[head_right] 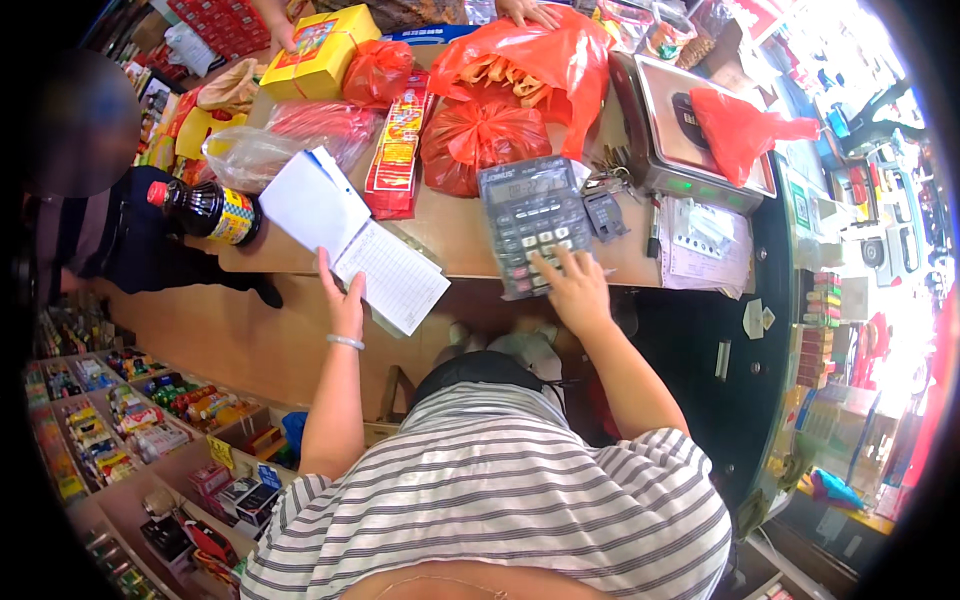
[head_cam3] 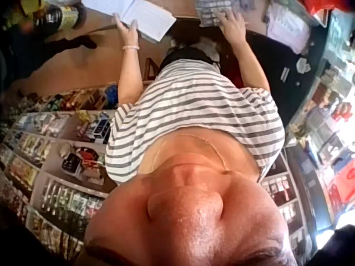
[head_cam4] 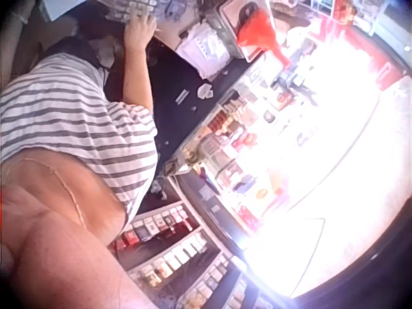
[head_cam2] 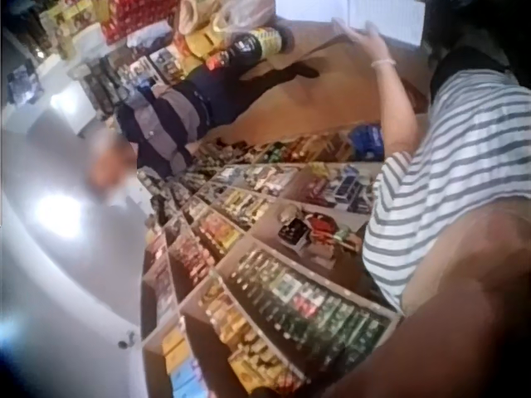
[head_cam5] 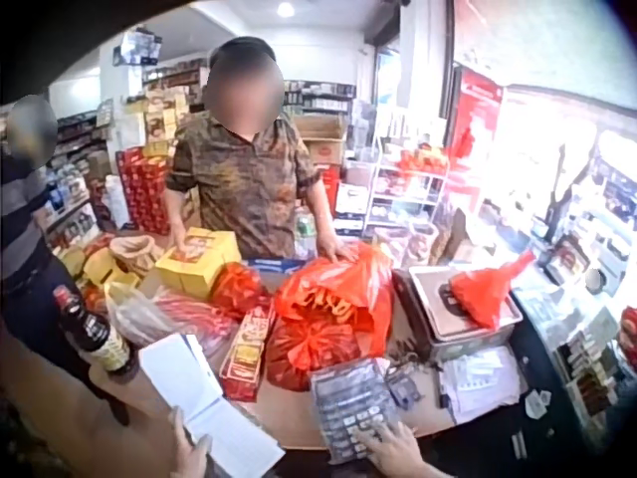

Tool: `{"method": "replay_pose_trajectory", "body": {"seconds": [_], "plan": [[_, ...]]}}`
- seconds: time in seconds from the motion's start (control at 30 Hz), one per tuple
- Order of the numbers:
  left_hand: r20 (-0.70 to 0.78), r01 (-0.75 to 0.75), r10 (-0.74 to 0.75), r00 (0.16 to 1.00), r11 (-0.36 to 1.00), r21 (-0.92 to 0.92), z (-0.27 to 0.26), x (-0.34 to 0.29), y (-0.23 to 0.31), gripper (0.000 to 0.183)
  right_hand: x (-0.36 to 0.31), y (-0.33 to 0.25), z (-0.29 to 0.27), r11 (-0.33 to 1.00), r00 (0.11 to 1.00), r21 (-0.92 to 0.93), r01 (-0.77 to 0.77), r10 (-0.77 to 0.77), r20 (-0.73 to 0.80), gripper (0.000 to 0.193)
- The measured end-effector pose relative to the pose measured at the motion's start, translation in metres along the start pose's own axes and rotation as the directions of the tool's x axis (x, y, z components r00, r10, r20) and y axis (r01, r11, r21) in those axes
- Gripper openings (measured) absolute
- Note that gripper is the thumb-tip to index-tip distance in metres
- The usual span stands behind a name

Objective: The person unpacks bundles of dried noodles from a cardboard box and places them into a red plastic bag. They then weigh the bag on a digital scale, tie it shut, and place it on the counter. Finally, the person uses a calculator and writes on a notepad.

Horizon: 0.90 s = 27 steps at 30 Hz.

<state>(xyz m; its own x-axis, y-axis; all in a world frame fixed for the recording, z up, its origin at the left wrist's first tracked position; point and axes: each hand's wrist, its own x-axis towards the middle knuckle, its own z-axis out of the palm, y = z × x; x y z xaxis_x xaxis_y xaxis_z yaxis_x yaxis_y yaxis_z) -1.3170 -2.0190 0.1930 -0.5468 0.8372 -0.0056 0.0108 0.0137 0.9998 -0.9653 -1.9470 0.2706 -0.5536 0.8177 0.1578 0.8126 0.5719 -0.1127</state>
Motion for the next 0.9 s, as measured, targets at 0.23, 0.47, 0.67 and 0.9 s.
{"method": "replay_pose_trajectory", "body": {"seconds": [0.23, 0.47, 0.67, 0.9], "plan": [[-0.046, 0.027, -0.014, 0.999, 0.956, 0.291, 0.014, 0.002, 0.015, 0.079, -0.001, 0.022, 0.0, 0.997, 0.998, 0.049, -0.059, 0.059, -0.001, 0.058], [-0.198, 0.129, -0.018, 0.98, 0.814, 0.567, 0.016, -0.002, 0.024, 0.09, 0.037, -0.012, -0.037, 0.65, 0.972, 0.757, -0.068, 0.214, -0.097, 0.024], [-0.24, -0.071, 0.453, 0.859, 0.569, 0.82, 0.001, 0.027, 0.013, 0.075, 0.139, -0.072, 0.022, -0.266, 0.765, 0.734, -0.625, -0.398, 0.507, 0.049], [-0.131, -0.226, 0.398, 0.908, 0.728, 0.648, -0.015, 0.067, 0.0, 0.025, 0.186, -0.161, 0.103, -0.101, 0.938, 0.953, -0.285, -0.236, 0.255, 0.015]]}}
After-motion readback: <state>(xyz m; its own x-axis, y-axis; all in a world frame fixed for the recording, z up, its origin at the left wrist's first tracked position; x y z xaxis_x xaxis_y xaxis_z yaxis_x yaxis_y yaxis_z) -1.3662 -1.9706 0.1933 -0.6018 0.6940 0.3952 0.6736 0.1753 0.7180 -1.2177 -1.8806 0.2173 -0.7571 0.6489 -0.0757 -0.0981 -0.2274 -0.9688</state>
